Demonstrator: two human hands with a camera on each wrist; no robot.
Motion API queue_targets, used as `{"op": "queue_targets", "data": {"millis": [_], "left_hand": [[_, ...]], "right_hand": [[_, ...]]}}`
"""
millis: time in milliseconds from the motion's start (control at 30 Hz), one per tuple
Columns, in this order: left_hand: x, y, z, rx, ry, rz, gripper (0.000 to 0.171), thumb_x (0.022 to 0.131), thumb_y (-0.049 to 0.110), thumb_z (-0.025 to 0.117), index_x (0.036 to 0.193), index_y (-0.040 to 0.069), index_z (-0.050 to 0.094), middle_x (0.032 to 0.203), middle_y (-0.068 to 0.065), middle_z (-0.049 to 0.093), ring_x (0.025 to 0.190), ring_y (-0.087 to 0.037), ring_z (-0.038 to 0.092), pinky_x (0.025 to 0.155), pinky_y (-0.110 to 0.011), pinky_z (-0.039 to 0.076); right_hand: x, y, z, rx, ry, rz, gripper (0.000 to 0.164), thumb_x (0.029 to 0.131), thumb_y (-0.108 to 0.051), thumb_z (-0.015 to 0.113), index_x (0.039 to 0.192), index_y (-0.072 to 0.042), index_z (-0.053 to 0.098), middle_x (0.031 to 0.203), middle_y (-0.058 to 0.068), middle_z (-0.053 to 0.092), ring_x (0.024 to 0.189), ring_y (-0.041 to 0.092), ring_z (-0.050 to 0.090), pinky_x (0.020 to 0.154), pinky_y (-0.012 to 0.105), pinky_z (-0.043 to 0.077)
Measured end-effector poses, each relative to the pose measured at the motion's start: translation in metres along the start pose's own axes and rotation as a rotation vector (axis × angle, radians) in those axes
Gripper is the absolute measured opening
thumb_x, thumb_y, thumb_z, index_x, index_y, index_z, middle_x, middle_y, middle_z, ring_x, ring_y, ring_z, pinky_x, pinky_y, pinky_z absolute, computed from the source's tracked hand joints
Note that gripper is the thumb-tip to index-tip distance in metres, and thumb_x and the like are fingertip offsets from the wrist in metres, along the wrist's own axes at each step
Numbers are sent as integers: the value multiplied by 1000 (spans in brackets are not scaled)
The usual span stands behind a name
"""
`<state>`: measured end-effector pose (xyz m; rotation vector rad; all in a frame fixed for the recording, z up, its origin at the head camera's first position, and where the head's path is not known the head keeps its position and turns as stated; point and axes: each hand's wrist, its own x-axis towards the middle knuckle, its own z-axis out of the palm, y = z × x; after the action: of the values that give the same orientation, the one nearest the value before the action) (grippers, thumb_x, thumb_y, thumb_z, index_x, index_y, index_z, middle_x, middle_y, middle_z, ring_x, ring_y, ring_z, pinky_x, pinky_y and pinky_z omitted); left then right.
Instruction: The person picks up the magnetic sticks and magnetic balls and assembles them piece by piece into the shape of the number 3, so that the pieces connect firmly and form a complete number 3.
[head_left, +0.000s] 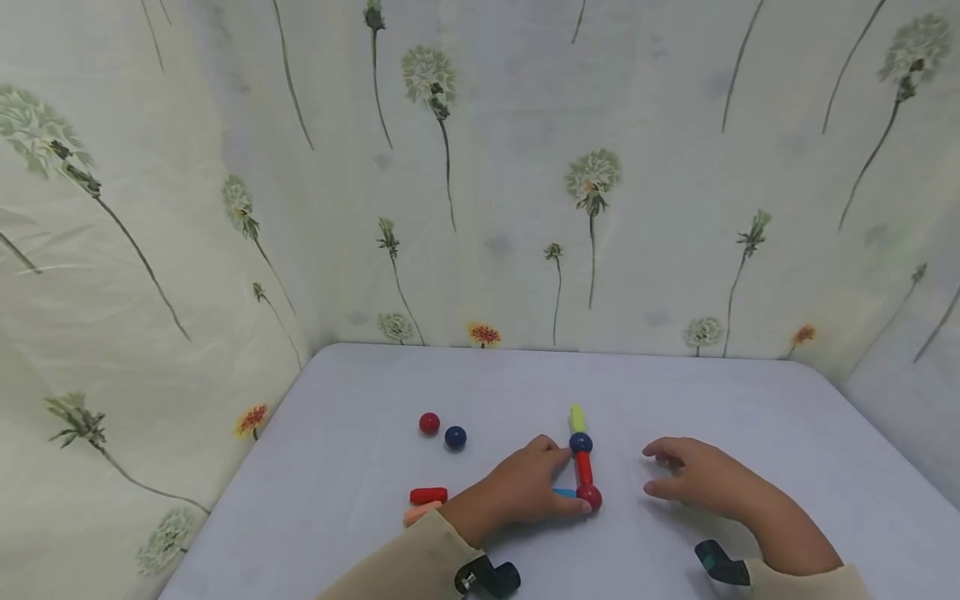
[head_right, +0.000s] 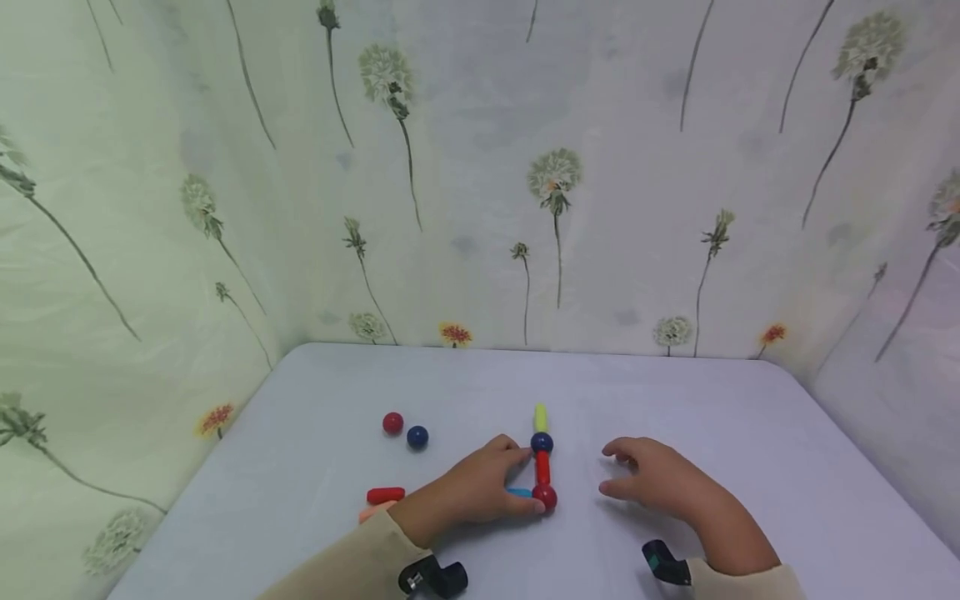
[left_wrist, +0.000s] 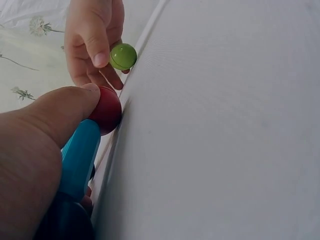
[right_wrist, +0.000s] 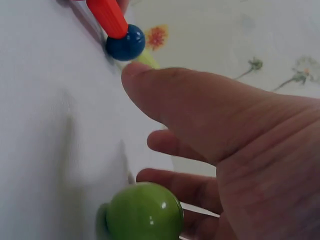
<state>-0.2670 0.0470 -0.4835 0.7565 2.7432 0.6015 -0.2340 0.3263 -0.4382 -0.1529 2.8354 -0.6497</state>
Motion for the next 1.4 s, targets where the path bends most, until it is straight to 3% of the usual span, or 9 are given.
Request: {"op": "queue_targets", "data": {"millis": [267,533,800,1000,1400], "left_hand": [[-1,1,-4,-9,5,4,87,80,73,77,154,35,52,140,10,55,111,-5,57,92,-29,57],[-3,2,0,-18,-5,-1,86,79,74,77,153,36,52,140,11,55,114,-6,58,93,-30,58],[-3,2,-1,-9,3,11,86,80,74,77,153,36,52,140,11,55,114,-6,58,93,-30,58],[-3,-1,-2,-18,12,3,86,80,72,78,153,36,52,140,10,55,115,-6,58,94,-31,58],[-4,2,-2,-28,5,5,85,80,71,79,152,34,54,137,10,56,113,-5,59,94,-30,57]], "right_hand": [[-13,15,-5,40,-3,-22,65,82,-38,88,135,-9,65,135,12,67,121,36,63,101,61,50],[-16,34,-7,68,-24,89,39,85,-26,86,119,-14,71,116,4,71,107,26,63,89,53,53],[-15,34,-8,48,-8,92,38,85,-26,85,120,-16,73,115,3,71,105,25,62,93,57,51],[-12,31,-8,33,13,36,39,86,-26,85,123,-18,74,129,11,69,115,31,62,100,63,48],[-9,28,1,40,58,20,45,89,-30,83,131,-18,72,140,18,65,132,48,56,104,68,45]]}}
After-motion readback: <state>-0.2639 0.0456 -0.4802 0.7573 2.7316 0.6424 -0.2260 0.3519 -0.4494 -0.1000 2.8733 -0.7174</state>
